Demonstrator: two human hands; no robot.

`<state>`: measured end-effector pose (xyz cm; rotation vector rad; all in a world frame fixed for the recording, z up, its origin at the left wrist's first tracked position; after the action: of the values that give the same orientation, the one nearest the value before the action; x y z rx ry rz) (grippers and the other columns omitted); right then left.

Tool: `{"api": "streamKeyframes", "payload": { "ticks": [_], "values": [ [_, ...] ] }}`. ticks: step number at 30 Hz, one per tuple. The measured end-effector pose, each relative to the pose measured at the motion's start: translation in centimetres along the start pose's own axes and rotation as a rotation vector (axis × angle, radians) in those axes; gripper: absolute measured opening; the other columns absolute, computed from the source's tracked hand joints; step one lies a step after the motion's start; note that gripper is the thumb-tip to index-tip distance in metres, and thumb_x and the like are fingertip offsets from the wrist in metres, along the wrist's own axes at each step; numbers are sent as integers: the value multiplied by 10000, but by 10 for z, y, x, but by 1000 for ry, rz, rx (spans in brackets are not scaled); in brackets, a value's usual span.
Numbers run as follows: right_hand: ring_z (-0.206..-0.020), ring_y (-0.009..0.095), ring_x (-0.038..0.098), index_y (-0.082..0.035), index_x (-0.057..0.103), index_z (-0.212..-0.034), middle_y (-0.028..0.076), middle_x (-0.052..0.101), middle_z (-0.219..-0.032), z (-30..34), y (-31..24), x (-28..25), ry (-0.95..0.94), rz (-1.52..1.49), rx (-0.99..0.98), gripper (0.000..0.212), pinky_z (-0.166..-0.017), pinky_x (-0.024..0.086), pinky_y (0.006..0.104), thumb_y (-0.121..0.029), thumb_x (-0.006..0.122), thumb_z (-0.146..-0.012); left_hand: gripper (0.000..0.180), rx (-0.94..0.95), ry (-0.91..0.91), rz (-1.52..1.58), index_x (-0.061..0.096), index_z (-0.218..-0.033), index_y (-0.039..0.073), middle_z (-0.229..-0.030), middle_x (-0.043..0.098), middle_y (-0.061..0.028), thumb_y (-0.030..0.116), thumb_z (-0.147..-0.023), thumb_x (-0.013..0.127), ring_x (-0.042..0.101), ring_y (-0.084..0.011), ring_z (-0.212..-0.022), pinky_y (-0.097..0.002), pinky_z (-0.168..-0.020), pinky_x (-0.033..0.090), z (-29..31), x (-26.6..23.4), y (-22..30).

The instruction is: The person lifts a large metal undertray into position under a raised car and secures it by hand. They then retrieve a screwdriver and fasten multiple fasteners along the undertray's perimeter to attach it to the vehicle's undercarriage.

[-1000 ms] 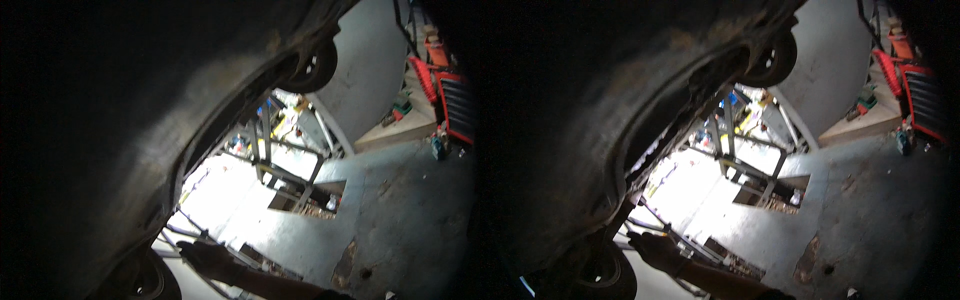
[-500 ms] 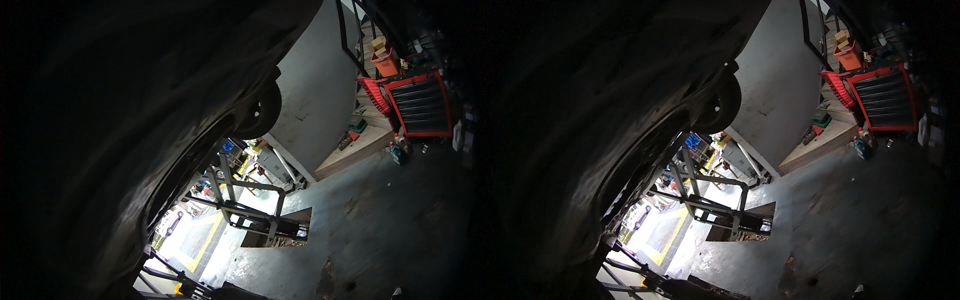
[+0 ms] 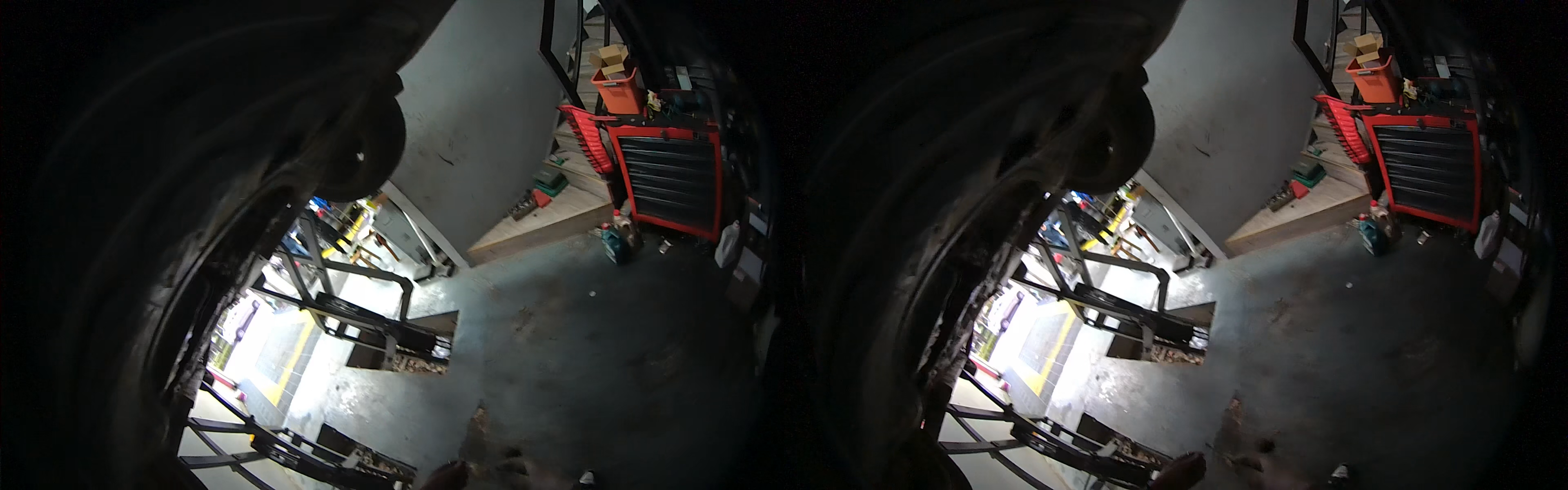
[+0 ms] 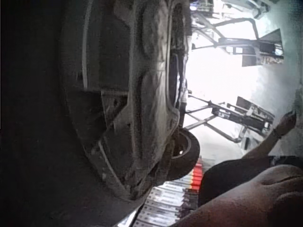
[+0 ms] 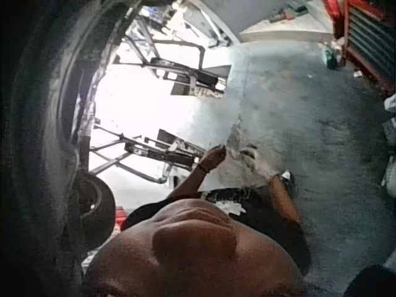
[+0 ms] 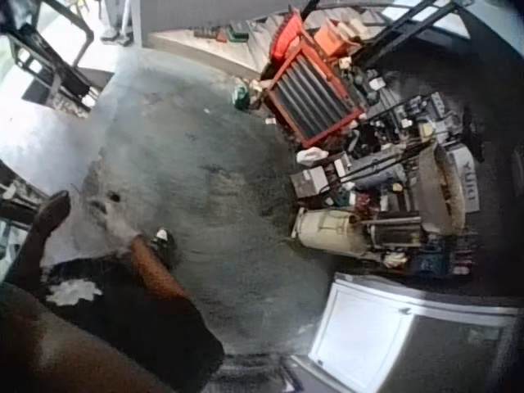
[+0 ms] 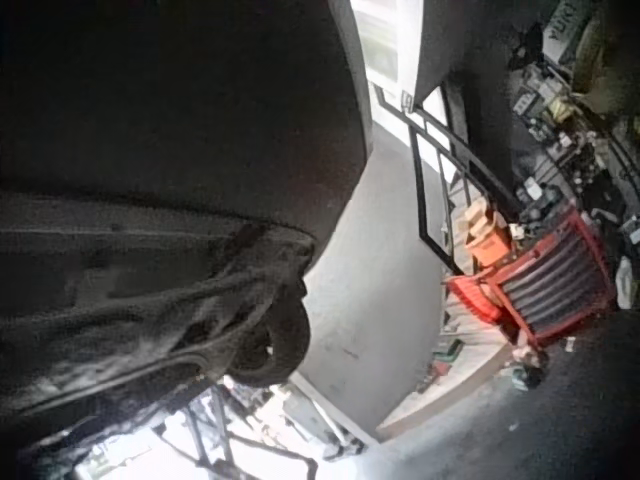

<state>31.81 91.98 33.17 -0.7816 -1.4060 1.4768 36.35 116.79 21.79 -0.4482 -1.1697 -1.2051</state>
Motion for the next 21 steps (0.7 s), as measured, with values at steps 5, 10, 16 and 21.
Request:
{"api": "streamKeyframes", "payload": {
  "ticks": [5, 10, 16, 21],
  "values": [
    [-1314, 265, 591, -40, 547, -1451, 168, 627, -1416, 0, 25, -50, 23, 14, 21, 514, -1122, 434, 382, -364, 579, -1053, 162, 206, 318, -374, 576, -938, 113, -803, 531, 11, 179, -1083, 553, 524, -129, -741, -318, -668, 467, -76, 85, 20],
    [-1207, 356, 654, -82, 600, -1411, 198, 685, -1293, 20, 13, -128, 244, 126, -9, 575, -1028, 494, 414, -476, 613, -992, 149, 85, 251, -394, 553, -957, 80, -759, 433, 1, 159, -1082, 541, 436, -148, -690, -329, -627, 388, -177, 150, 13],
    [-1164, 297, 693, -42, 594, -1405, 203, 703, -1280, 31, -6, -229, 351, 199, 146, 496, -976, 532, 369, -330, 653, -1005, 148, -37, 158, -276, 554, -976, 72, -807, 446, 4, 165, -1088, 532, 439, -136, -736, -312, -667, 391, -290, 181, 17],
    [-1146, 320, 694, -40, 628, -1373, 211, 698, -1284, 7, -51, -315, 369, 168, 253, 468, -971, 531, 397, -324, 637, -1001, 165, -46, 173, -266, 572, -962, 89, -829, 456, 22, 210, -1072, 586, 446, -121, -750, -284, -700, 415, -387, 198, 52]
  ]
}}
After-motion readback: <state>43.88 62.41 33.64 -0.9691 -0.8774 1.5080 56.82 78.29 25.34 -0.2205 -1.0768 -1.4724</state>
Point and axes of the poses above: each hand's wrist, its own z-axis away from the middle knuckle, its own x-axis out of the palm, y = z × x, the point moved 10 cm from there along -z, towards the middle knuckle
